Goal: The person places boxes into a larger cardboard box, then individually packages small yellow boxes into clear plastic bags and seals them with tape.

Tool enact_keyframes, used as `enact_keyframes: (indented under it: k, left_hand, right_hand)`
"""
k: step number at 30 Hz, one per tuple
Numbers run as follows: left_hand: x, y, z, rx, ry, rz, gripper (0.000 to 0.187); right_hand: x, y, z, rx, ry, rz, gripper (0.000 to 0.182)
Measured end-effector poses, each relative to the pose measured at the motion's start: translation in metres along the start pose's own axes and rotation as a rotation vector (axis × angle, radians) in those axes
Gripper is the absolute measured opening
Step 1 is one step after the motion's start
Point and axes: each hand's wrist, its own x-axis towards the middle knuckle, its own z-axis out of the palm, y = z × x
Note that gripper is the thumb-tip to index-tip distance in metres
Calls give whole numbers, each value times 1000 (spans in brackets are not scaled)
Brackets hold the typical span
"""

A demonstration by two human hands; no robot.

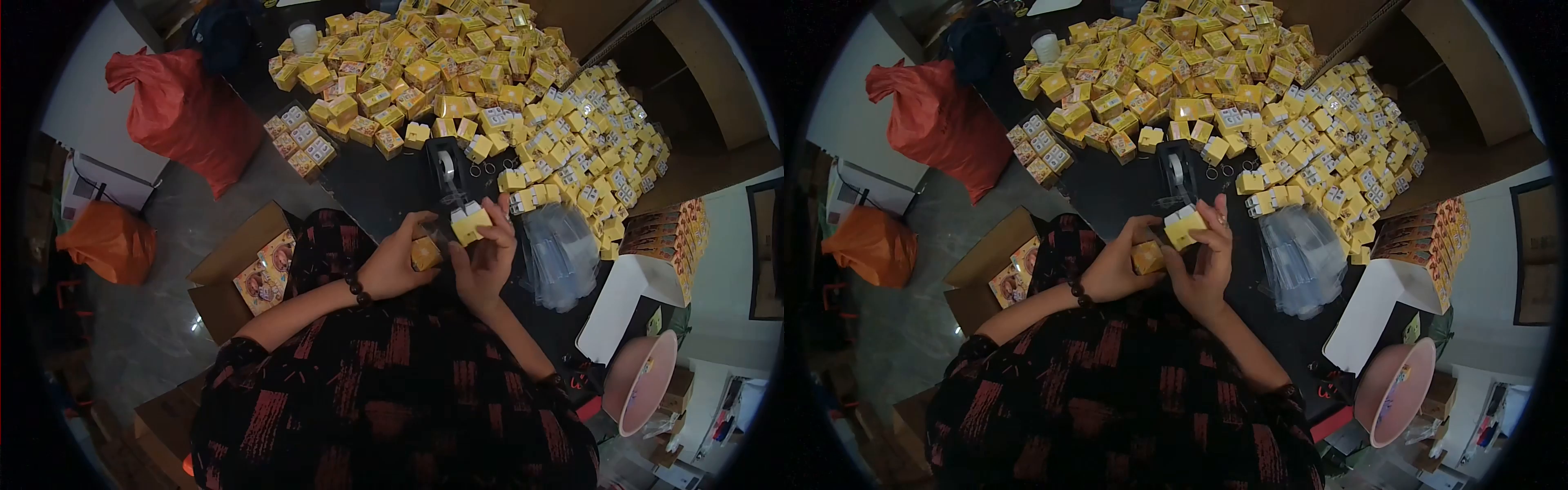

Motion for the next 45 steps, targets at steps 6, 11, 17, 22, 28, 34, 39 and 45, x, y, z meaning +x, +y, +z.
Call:
enact_keyframes:
  k: [6, 11, 17, 22, 28, 34, 39, 45]
  left_hand:
    - [2, -9, -4, 82, 164, 250, 73]
    - [0, -5, -12, -4, 216, 249, 73]
    - [-2, -1, -15, -147, 71, 227, 72]
    - [-2, -6, -16, -135, -14, 224, 73]
    - [-3, -10, -20, -143, -118, 201, 76]
    - [-4, -13, -14, -695, -188, 81, 58]
    - [-2, -20, -16, -807, -305, -81, 49]
    - [-8, -41, -14, -1047, -366, -193, 50]
  right_hand:
    - [-7, -7, -6, -349, -537, -73, 40]
    - [-19, -4, -18, -368, -509, -371, 25]
    - [7, -29, -22, -569, -300, -490, 32]
    - [34, -33, -21, -571, -456, -370, 27]
    - [37, -39, -20, -464, -442, -189, 24]
    - [15, -35, -8, -112, -248, 196, 30]
    - [8, -20, -9, 20, -404, 259, 32]
    - [-4, -8, 0, 177, -416, 175, 22]
